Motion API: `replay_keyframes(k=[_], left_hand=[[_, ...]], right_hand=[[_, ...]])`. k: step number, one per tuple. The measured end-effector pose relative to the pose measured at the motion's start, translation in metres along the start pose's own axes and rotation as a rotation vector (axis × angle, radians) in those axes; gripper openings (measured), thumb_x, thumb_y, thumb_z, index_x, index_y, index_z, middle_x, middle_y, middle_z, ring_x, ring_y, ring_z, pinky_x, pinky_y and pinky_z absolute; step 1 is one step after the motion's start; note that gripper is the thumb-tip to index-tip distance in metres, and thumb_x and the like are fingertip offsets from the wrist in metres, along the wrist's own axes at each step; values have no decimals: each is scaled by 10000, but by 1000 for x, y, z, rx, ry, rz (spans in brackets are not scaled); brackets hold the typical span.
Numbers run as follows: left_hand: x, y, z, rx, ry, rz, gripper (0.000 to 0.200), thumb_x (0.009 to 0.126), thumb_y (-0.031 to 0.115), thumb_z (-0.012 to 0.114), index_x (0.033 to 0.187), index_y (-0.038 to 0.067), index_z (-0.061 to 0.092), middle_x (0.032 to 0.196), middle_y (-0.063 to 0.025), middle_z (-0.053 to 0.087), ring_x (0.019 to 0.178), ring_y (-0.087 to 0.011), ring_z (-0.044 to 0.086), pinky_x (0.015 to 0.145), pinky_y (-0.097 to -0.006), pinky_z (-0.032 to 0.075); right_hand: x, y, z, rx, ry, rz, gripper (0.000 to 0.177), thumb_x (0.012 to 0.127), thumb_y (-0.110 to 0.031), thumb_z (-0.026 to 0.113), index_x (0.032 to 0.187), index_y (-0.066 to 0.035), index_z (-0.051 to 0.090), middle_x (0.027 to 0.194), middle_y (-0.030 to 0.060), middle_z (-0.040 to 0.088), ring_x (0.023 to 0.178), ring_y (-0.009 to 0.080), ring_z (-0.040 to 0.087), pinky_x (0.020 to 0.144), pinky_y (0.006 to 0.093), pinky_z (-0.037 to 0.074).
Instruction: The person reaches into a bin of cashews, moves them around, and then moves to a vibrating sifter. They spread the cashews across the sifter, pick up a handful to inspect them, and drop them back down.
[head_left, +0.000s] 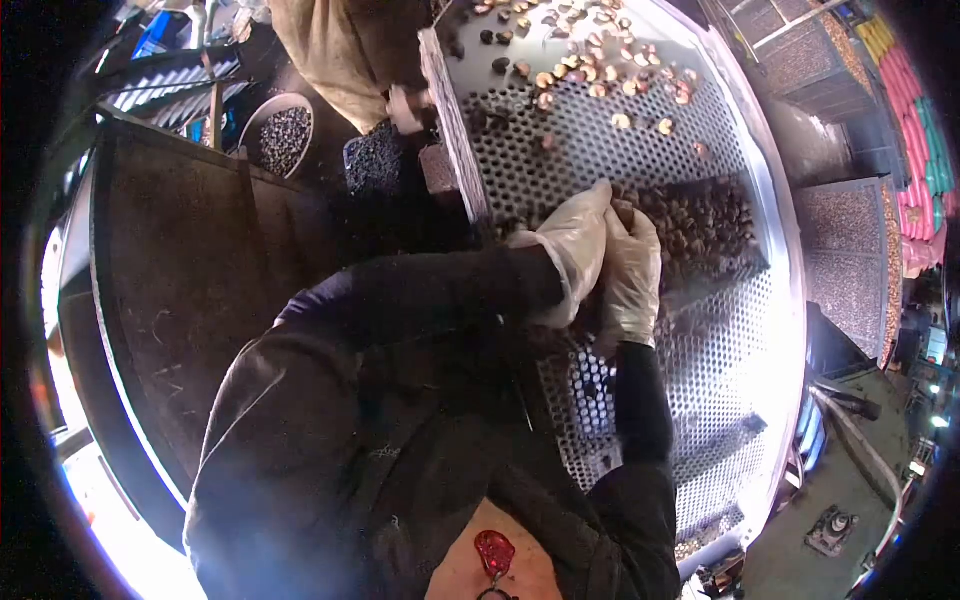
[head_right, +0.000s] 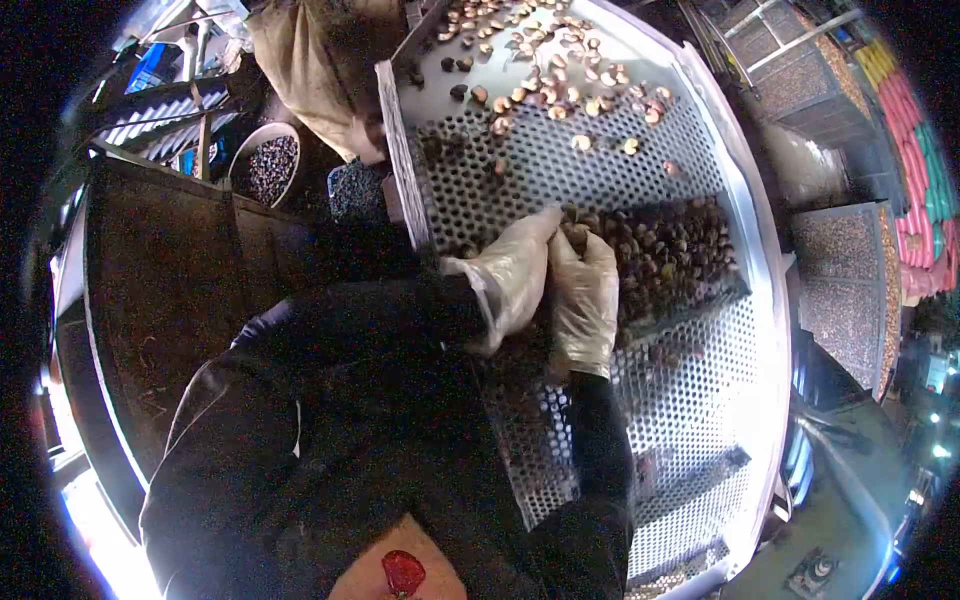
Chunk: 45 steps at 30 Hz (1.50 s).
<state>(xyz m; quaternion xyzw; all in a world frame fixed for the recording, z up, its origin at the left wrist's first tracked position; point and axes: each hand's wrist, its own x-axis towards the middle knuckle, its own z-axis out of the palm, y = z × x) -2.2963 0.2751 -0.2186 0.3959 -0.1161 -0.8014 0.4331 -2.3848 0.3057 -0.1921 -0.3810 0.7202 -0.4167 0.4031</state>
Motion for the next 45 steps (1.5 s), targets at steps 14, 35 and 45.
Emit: replay_keyframes(k=[14,35,45], left_hand=[[-73,112,1,140,-262,-347,685,1236,596,473,1624,51,619,1612,-140,685,1408,-270,632,1257,-401,441],[-9,29,10,-161,-61,-121,560,1261,497,507,1477,20,705,1375,-120,754,1235,-244,657,1161,-374,498],[-120,183,44,170,-78,-303,893,1152,696,558,1804,99,435,1856,-169,468,1681,-373,443,1375,-661,244]], right_hand=[[146,10,-134,-627,294,129,1006,1045,-804,665,1783,-136,520,1753,266,584,1592,442,592,1303,696,450],[28,5,1,166,-109,173,657,1155,-512,707,1542,19,716,1419,221,808,1242,336,794,1044,443,661],[87,-88,-75,-12,193,-31,925,1126,-648,672,1771,-11,493,1797,254,534,1691,404,466,1408,503,323]])
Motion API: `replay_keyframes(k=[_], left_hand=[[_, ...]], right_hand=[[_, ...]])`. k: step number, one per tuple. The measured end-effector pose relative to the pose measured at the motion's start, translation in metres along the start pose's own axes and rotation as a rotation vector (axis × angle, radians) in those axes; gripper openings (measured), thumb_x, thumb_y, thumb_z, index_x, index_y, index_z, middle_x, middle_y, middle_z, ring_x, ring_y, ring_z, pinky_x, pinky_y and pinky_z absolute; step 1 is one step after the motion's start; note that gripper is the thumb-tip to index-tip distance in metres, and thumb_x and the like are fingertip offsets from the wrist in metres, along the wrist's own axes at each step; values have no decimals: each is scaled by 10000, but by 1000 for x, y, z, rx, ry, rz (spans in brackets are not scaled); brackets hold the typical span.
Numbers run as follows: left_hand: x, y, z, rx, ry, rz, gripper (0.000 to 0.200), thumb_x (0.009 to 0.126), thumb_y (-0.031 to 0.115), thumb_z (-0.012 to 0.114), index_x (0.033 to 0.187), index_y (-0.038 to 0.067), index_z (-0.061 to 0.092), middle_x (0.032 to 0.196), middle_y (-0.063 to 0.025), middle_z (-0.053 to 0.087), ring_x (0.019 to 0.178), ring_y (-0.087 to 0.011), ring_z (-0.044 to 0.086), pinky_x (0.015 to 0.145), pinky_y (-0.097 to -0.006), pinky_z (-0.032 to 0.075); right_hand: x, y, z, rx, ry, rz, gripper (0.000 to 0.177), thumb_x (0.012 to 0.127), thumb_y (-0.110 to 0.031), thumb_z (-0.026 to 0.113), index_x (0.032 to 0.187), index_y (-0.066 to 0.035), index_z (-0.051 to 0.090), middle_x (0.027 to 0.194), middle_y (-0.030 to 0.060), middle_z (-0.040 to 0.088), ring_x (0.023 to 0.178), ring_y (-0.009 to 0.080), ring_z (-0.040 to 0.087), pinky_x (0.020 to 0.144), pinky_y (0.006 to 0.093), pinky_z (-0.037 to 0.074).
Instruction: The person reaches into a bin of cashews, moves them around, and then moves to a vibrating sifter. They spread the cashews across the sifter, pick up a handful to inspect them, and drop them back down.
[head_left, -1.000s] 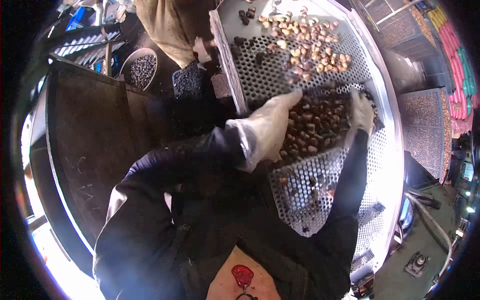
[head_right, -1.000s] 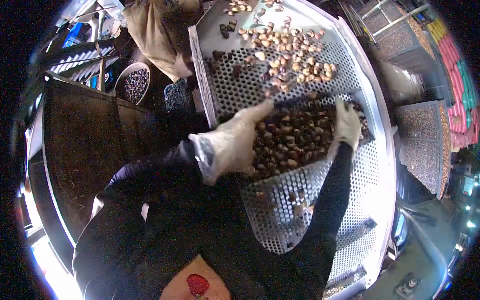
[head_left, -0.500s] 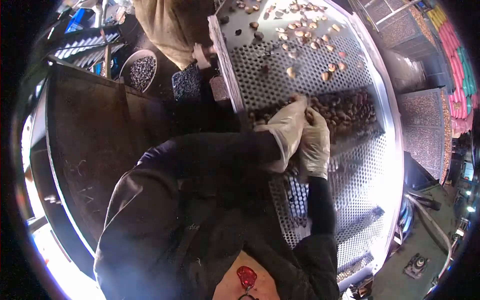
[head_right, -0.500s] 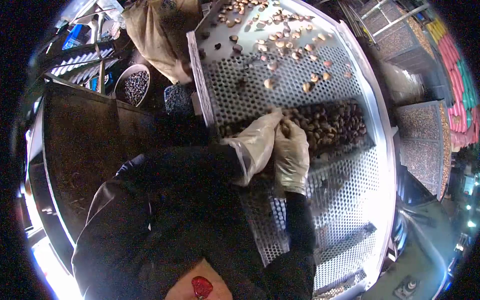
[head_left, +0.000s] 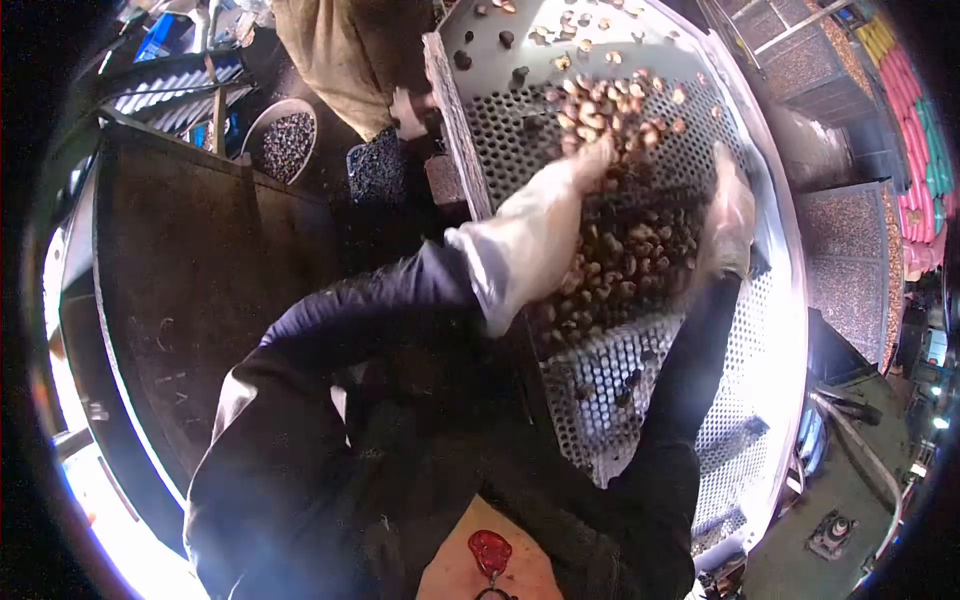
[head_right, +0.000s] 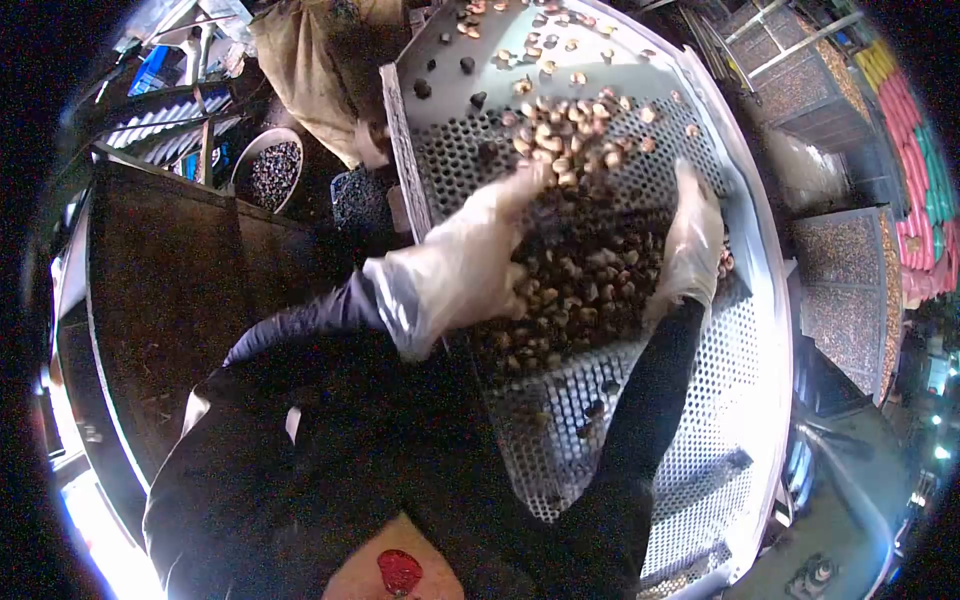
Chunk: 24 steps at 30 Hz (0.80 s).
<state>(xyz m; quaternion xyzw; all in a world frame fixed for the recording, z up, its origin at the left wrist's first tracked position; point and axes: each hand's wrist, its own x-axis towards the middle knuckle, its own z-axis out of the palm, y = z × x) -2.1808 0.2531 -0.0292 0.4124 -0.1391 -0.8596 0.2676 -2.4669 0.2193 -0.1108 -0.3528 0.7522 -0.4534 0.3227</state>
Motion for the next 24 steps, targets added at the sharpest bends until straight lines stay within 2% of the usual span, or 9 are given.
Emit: replay_keyframes(k=[4,6,10,13,16,18,21,22,24], left_hand=[[36,-46,-12,53,136,-167,951,1136,727,572,1806,67,432,1865,-223,442,1713,-371,416,1423,-579,236],[78,-83,-36,-8,-16,-126,898,1182,724,468,1772,48,468,1811,-200,511,1643,-304,476,1391,-451,297],[110,-109,-37,23,-70,-36,758,1263,638,334,1680,47,559,1713,-132,617,1446,-224,610,1303,-353,419],[121,-124,-40,-37,-142,73,717,1263,612,383,1626,33,600,1614,-139,665,1374,-216,644,1250,-348,470],[138,-128,-37,-219,-59,103,641,1275,528,446,1584,-2,628,1466,-144,718,1294,-213,671,1195,-318,496],[150,-127,-35,-341,-7,126,591,1282,473,487,1556,-26,647,1367,-147,754,1241,-212,689,1159,-298,514],[167,-110,-31,-50,-136,482,604,1279,471,499,1606,-21,627,1451,-165,737,1276,-234,667,1181,-310,503],[144,-81,-8,-297,-113,375,695,1274,524,470,1701,-19,546,1584,-188,689,1427,-262,623,1268,-352,450],[102,-29,12,-204,-116,234,894,1209,683,460,1780,-4,426,1761,-176,550,1615,-324,489,1368,-502,311]], right_hand=[[42,79,-22,-588,54,116,1071,1070,-814,593,1820,-70,423,1829,335,434,1649,486,513,1284,668,492],[45,110,-13,-682,3,106,1185,1024,-944,533,1836,-93,388,1831,383,378,1671,561,441,1233,805,485],[-45,78,23,-612,-176,-6,1105,1070,-885,555,1795,-57,453,1751,384,483,1587,519,559,1211,694,573],[-82,79,35,-504,-281,-16,730,1117,-503,737,1648,-13,638,1527,293,698,1398,414,699,1147,522,601],[-116,131,65,-200,-50,-382,476,1150,-247,772,1539,24,735,1390,246,809,1250,332,786,1135,391,595],[-109,93,69,-34,-151,-104,476,1148,-253,776,1535,22,736,1422,235,805,1260,318,786,1138,381,598],[-83,50,70,372,-313,190,535,1182,-347,712,1561,31,708,1474,214,788,1319,301,760,1176,399,596],[-77,30,60,366,-377,-81,595,1179,-355,712,1607,54,654,1574,235,729,1409,321,722,1239,425,563],[-69,-1,45,433,-279,-47,675,1181,-387,692,1694,31,554,1712,222,613,1589,301,572,1362,442,421]])
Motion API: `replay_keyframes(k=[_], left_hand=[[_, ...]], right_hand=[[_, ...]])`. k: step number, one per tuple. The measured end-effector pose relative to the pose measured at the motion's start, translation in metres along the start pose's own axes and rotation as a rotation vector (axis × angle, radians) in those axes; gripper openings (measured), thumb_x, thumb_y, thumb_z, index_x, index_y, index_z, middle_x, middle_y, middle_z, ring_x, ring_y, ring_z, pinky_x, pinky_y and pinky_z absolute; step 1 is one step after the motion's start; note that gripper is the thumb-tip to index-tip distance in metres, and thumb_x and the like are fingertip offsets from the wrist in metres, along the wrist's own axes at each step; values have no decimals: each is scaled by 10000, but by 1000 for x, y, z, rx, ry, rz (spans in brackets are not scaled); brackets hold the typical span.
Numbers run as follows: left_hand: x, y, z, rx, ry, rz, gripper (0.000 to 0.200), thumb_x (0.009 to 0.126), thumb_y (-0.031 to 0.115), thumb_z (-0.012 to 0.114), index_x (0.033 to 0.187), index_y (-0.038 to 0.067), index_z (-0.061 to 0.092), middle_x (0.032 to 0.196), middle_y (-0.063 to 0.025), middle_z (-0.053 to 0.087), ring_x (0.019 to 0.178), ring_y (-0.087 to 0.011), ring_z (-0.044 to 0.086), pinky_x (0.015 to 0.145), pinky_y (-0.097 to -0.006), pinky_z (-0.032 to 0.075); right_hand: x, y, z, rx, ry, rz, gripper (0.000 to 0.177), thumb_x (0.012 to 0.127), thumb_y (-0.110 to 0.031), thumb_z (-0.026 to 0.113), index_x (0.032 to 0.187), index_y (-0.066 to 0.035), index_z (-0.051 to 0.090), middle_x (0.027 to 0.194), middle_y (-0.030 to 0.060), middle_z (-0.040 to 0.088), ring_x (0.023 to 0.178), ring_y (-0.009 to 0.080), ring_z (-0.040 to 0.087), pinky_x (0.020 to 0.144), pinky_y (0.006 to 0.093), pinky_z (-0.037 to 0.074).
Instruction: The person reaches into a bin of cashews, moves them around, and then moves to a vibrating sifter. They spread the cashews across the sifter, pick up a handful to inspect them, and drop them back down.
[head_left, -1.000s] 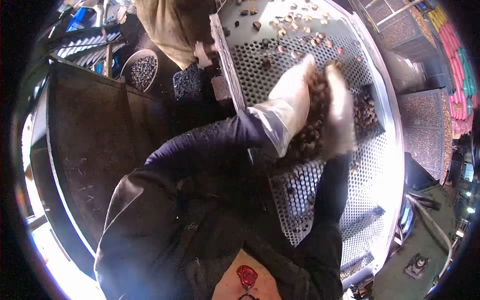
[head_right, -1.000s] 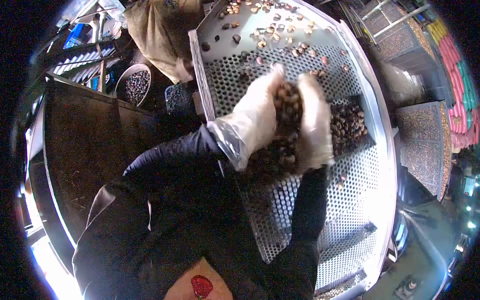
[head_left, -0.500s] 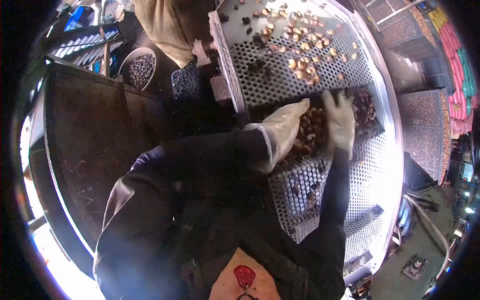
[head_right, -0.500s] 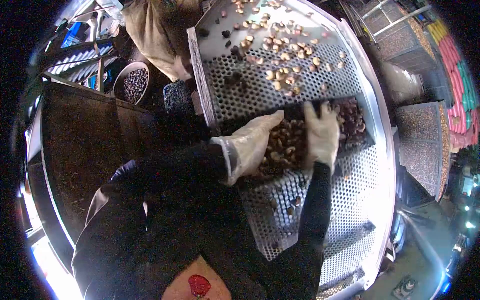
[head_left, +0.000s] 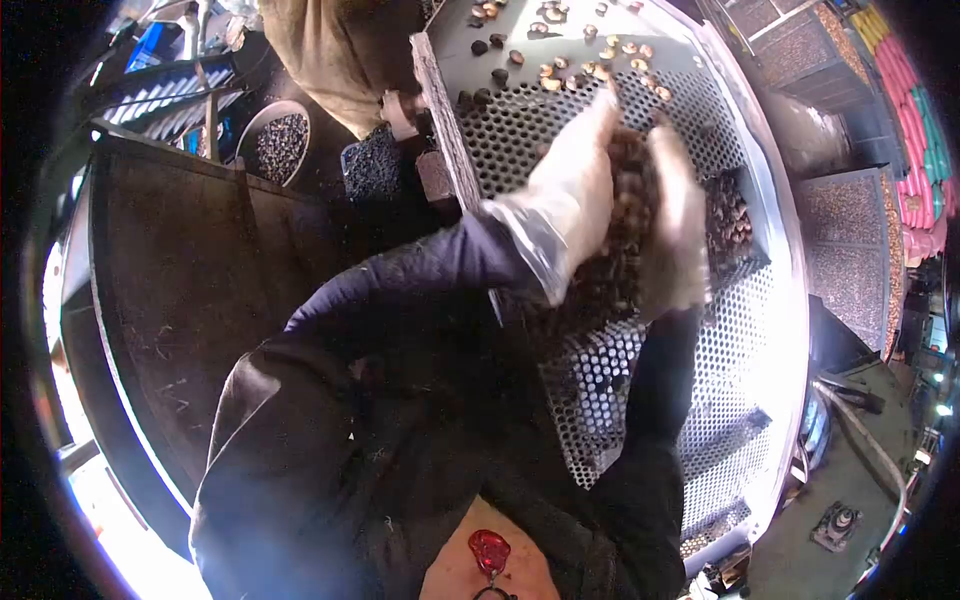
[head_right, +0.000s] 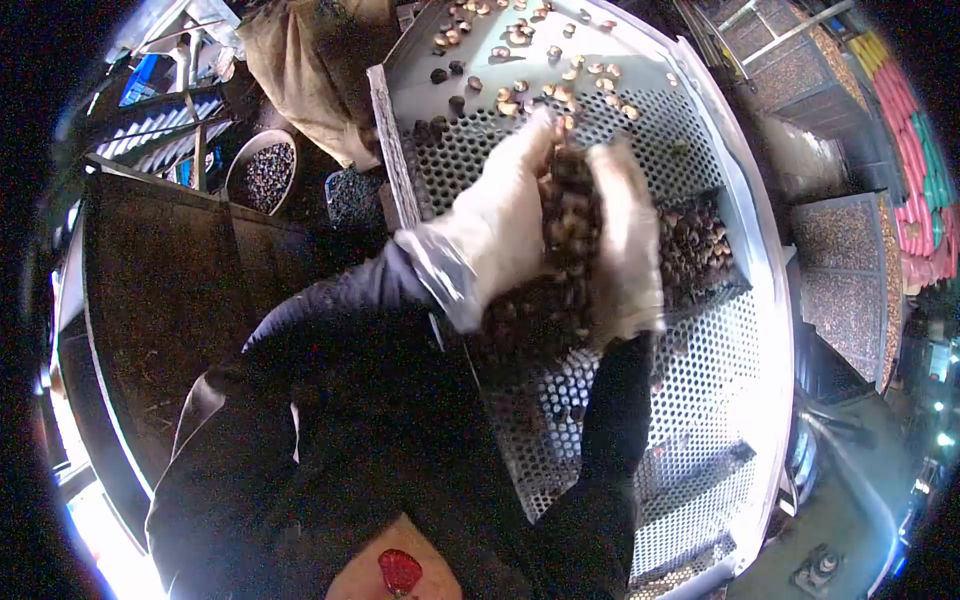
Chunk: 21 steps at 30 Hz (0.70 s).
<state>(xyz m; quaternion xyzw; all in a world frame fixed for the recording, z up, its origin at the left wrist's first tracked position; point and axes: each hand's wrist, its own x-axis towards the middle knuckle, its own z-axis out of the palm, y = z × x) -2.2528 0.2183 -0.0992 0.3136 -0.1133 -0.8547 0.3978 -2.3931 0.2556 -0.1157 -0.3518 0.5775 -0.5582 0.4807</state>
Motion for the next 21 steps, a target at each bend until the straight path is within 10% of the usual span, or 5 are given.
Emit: replay_keyframes(k=[5,10,14,16,21], left_hand=[[-54,30,-1,406,361,-284,1056,1115,807,535,1869,108,297,1888,-217,408,1720,-432,389,1384,-751,193],[-14,-36,-85,-845,-138,-713,897,1192,744,434,1794,79,441,1802,-230,488,1656,-367,431,1391,-495,280],[27,-108,-91,-109,-86,-457,748,1238,686,422,1648,88,606,1368,-171,755,1180,-240,632,1118,-372,497],[70,-158,-124,-958,-659,-358,633,1251,614,474,1574,100,653,1330,-122,778,1101,-205,662,1071,-385,538],[12,-101,-58,-82,181,38,531,1262,512,513,1455,63,723,1270,-107,778,1121,-226,682,1100,-383,545]], right_hand=[[79,14,-94,-618,289,119,970,1080,-696,684,1788,-68,473,1822,261,488,1706,458,428,1434,660,211],[101,98,-158,-1613,-30,148,1029,1086,-740,662,1818,-58,422,1788,365,478,1627,450,557,1334,756,364],[-3,60,-43,-1104,218,92,706,1161,-400,732,1725,-20,544,1525,301,714,1378,362,730,1156,560,617],[-23,91,-42,-969,97,-29,628,1163,-340,737,1674,-2,599,1419,246,781,1268,351,772,1103,476,648],[-47,95,-4,-129,-21,85,483,1179,-311,721,1558,-12,721,1468,196,776,1348,315,758,1124,428,624]])
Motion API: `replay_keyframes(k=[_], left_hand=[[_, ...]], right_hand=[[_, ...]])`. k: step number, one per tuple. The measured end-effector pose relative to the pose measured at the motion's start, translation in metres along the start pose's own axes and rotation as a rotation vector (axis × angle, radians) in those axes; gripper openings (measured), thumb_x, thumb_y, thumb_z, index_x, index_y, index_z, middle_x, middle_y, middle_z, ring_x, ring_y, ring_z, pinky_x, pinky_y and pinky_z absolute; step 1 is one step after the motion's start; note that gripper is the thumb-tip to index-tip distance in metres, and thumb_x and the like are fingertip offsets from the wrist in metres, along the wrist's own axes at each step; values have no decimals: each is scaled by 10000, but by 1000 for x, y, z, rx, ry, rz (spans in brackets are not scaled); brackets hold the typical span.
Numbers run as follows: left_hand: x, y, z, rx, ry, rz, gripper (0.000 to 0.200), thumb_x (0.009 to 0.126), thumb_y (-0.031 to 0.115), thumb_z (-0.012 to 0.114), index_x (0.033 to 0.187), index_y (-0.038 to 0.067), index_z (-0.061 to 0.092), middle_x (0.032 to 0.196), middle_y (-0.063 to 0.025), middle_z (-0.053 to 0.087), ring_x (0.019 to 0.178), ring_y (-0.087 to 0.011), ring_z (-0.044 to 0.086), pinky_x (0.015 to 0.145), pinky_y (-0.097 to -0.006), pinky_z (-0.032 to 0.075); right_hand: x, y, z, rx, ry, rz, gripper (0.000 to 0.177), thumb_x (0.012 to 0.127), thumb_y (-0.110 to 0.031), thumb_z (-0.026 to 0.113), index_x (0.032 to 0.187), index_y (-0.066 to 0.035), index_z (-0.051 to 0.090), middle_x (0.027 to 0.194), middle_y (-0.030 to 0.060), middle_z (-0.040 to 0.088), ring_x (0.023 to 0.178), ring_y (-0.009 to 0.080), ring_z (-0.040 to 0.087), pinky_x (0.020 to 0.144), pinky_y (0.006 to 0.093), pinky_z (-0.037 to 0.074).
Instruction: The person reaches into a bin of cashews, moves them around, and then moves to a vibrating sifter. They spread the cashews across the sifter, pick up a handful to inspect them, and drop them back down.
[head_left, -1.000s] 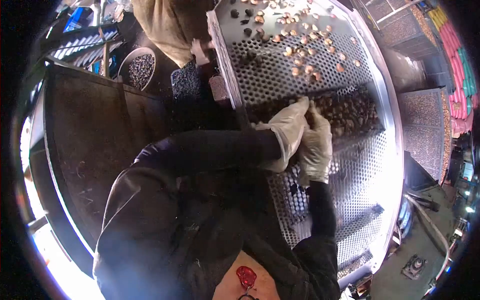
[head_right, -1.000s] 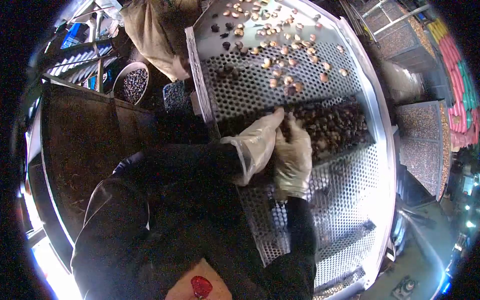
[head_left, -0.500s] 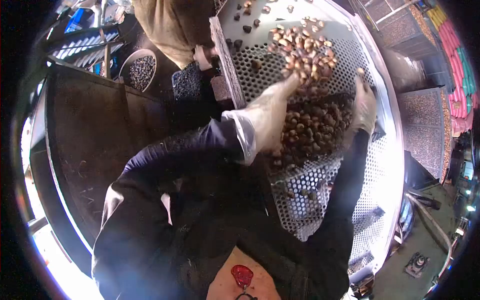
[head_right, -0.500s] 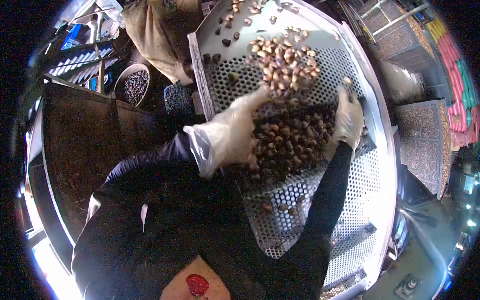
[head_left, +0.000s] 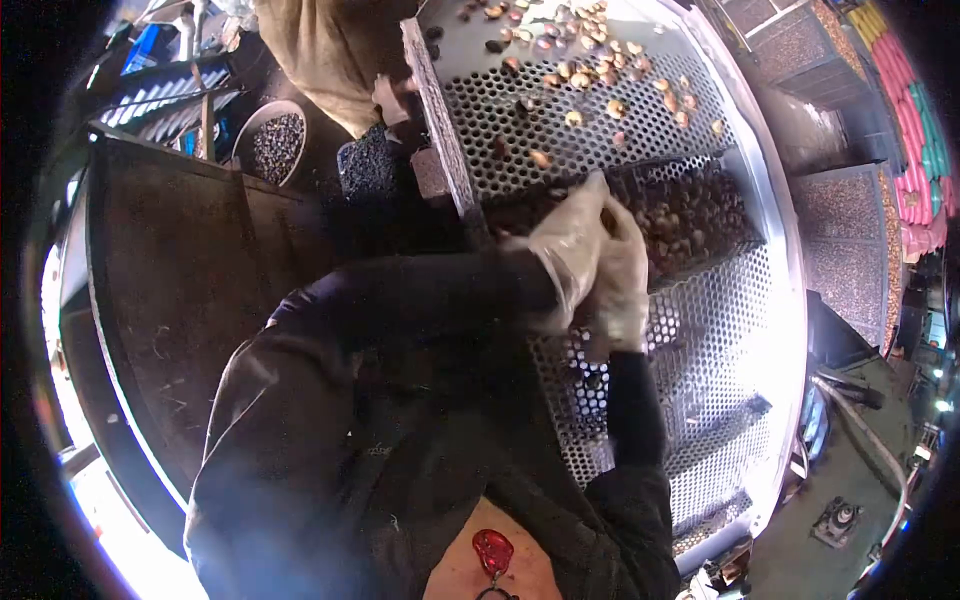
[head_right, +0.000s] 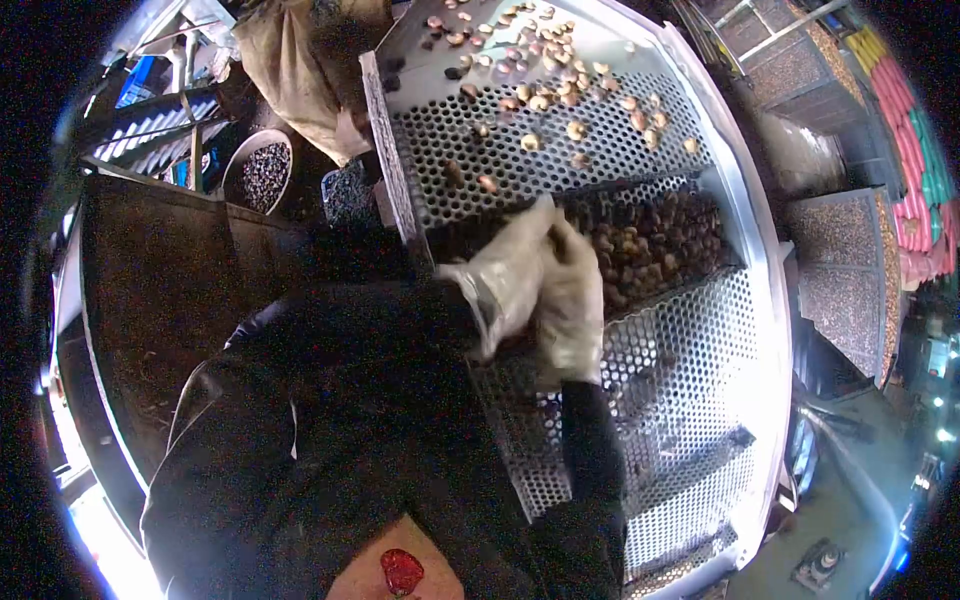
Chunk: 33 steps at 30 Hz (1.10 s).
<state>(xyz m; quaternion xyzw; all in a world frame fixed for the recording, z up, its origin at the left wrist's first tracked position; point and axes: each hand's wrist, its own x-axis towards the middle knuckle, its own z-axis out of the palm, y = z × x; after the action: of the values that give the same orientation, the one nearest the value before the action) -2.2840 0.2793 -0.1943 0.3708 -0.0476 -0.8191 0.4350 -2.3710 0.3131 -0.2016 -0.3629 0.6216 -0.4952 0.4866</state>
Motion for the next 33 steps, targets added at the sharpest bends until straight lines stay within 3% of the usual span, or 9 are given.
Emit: replay_keyframes(k=[3,4,8,12,14,17,22,26,33], left_hand=[[57,18,-7,365,-184,342,528,1249,494,542,1422,33,731,1256,-127,767,1100,-251,668,1110,-404,535],[24,56,26,186,-133,150,730,1212,609,549,1625,11,608,1556,-204,692,1382,-315,639,1247,-484,470],[-27,118,56,291,-32,-126,884,1172,689,545,1761,52,375,1770,-200,382,1595,-410,342,1320,-637,244],[-76,131,54,474,129,-414,1095,1133,769,541,1896,93,142,1984,-197,72,1808,-505,45,1393,-791,17],[-82,128,58,459,65,-494,973,1189,702,473,1856,31,249,1935,-209,258,1781,-405,218,1435,-607,111],[-28,44,-20,316,-270,-367,860,1233,660,416,1769,-12,443,1836,-207,484,1677,-279,466,1418,-411,283],[-41,49,18,508,62,-318,793,1240,662,402,1691,30,564,1676,-183,636,1503,-297,587,1367,-443,338],[-29,61,19,157,52,-423,814,1222,691,407,1686,41,566,1627,-193,669,1459,-307,607,1348,-459,351],[-13,101,66,4,-238,-122,985,1133,828,481,1719,39,538,1740,-182,610,1589,-357,578,1366,-612,348]], right_hand=[[28,-68,10,-310,95,63,572,1198,-406,667,1586,14,680,1459,181,788,1305,276,748,1161,401,585],[58,-32,-12,-54,-23,-351,630,1190,-478,663,1585,13,691,1487,191,775,1327,253,740,1162,379,573],[47,-133,-13,-131,233,-21,996,1157,-752,502,1830,-27,387,1781,257,551,1636,425,530,1382,507,367],[119,-71,-130,-704,392,43,1068,1103,-837,498,1792,-21,468,1802,296,504,1675,531,450,1404,593,335],[155,3,-192,-1003,450,233,1263,999,-946,567,1835,-25,351,1816,399,388,1676,538,443,1352,779,328],[103,-6,-131,-1056,315,187,1188,1056,-914,512,1813,-9,377,1774,404,442,1611,560,505,1223,723,545],[9,-41,-16,-873,115,117,512,1163,-375,718,1468,34,748,1330,254,803,1096,365,794,963,532,674],[-7,30,-2,-565,156,-268,336,1097,-79,762,1403,60,775,1292,263,832,1157,348,821,1052,414,634],[59,-86,-29,47,-33,-212,793,1187,-547,606,1790,-50,474,1808,235,513,1643,353,517,1350,439,404]])
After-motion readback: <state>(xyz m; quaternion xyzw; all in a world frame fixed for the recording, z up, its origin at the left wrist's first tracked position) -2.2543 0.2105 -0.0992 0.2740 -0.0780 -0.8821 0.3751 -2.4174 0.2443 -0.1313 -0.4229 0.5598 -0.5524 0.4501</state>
